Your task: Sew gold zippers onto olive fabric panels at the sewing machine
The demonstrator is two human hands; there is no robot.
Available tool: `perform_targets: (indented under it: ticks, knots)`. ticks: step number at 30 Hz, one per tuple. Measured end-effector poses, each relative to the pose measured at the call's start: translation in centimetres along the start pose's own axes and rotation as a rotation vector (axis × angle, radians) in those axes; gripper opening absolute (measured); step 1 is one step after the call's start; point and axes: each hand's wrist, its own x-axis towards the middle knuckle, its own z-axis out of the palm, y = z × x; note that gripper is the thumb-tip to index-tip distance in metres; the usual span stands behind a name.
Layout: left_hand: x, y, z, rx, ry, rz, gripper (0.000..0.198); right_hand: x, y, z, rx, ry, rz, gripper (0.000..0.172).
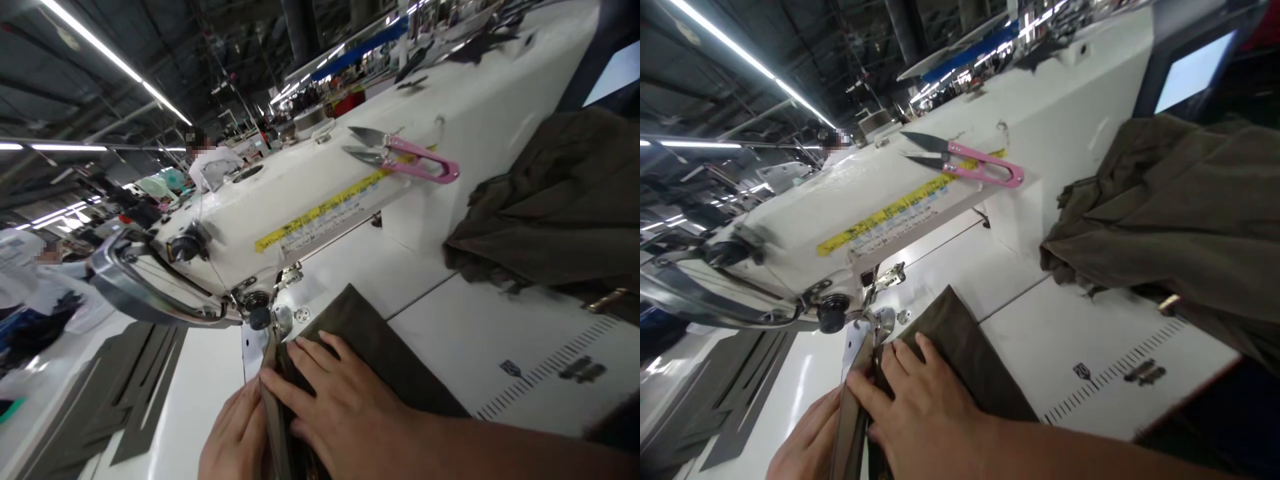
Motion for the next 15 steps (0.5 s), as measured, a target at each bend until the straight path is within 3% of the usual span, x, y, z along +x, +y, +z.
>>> perform_targets:
  ticks: [6,12,15]
  knots:
    - [0.6,0.3,0.0,0.069,0.015,0.047,0.032,0.0,-0.2,0.0,0.001,0.002,0.017,0.046]
    - [0.3,1.3,0.1,0.063,-0.058,-0.006,0.033,-0.5,-0.3,-1.5,-0.001,-0.190,-0.022,0.049]
    - [0.1,1.9,0.1,0.016,-0.043,-0.025,0.033,-0.8,-0.2,-1.6,-0.017,-0.189,-0.056,0.048]
